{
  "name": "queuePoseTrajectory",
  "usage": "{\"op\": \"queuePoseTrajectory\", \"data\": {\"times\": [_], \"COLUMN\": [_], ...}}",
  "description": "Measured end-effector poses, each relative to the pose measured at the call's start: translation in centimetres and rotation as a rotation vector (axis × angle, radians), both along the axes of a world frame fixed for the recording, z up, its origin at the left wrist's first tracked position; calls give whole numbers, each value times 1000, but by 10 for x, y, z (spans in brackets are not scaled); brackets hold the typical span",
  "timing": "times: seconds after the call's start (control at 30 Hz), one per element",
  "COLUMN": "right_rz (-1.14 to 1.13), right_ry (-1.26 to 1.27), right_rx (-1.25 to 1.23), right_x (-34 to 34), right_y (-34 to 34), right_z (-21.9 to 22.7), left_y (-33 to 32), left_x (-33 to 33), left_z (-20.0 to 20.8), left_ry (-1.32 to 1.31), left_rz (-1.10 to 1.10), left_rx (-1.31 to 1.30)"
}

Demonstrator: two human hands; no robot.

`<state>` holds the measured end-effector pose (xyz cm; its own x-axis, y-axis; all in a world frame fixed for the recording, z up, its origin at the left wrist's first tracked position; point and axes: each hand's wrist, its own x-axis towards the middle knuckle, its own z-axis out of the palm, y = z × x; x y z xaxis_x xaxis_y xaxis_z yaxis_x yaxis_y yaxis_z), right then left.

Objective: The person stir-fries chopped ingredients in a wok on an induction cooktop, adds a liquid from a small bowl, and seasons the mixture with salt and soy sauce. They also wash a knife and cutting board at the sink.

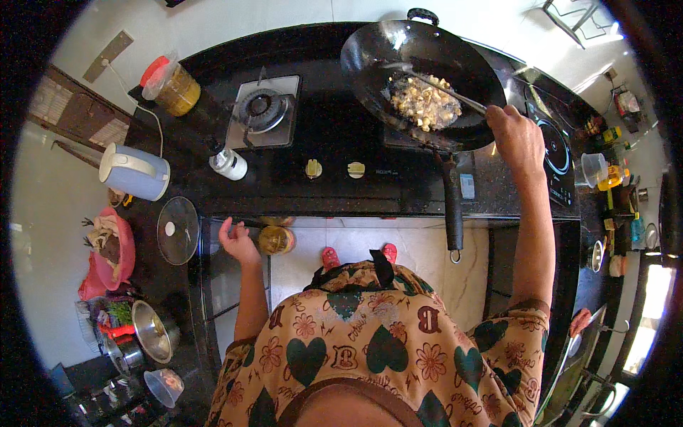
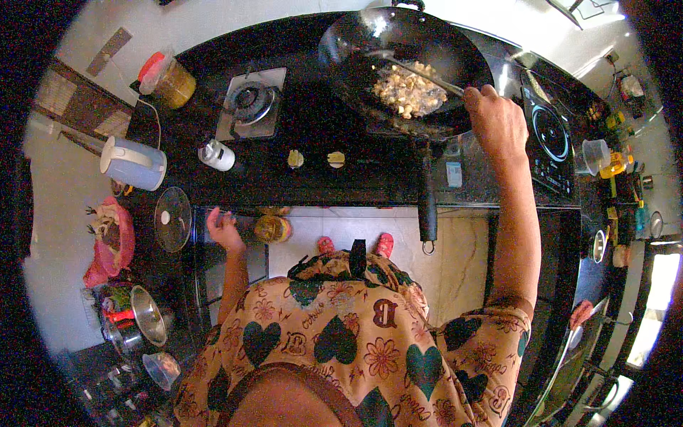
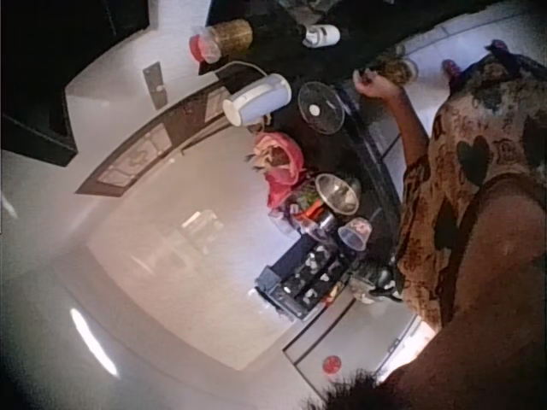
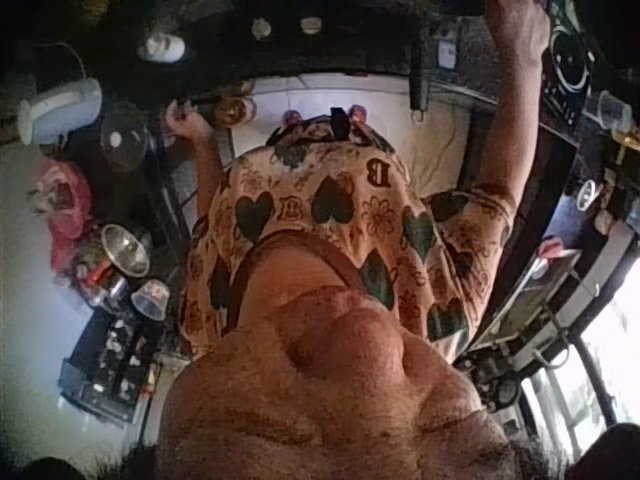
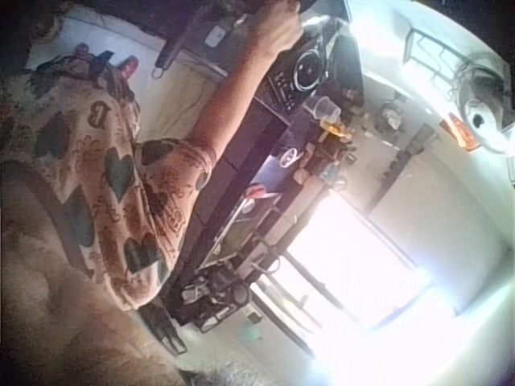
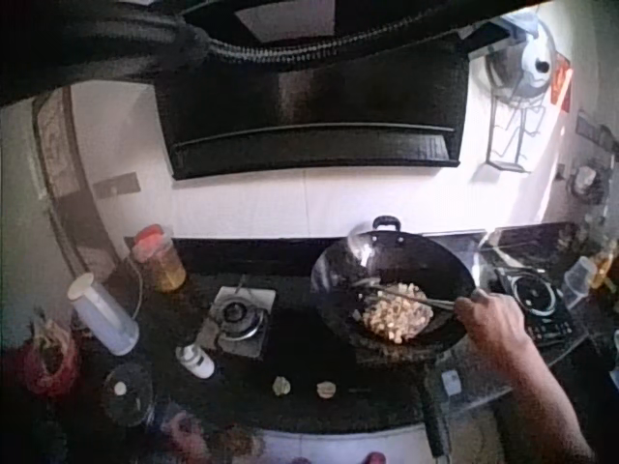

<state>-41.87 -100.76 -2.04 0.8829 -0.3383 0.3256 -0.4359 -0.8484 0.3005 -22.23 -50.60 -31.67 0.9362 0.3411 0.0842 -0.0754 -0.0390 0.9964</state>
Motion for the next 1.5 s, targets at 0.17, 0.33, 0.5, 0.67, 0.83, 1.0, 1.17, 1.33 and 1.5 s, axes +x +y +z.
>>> {"op": "queuePoseTrajectory", "data": {"times": [0.17,0.33,0.5,0.67,0.83,1.0,1.17,1.33,1.5], "right_rz": [-117,-226,-239,-203,-233,-253,-273,-148,-173], "right_ry": [143,42,69,222,180,147,206,100,151], "right_rx": [-13,148,194,-26,-171,-165,-127,207,267], "right_x": [-34,-96,-121,-77,-79,-100,-77,-90,-98], "right_y": [10,27,48,50,41,18,17,29,44], "right_z": [37,91,106,73,92,102,74,107,122], "left_y": [4,1,-1,-6,-18,-6,1,16,8], "left_x": [0,-3,-1,3,5,2,-2,7,1], "left_z": [-1,2,0,17,9,-3,-1,-18,-13], "left_ry": [-67,-31,12,51,6,11,-19,-19,21], "left_rz": [-54,5,19,-20,-37,-17,33,12,12], "left_rx": [4,28,42,31,-35,-26,34,10,26]}}
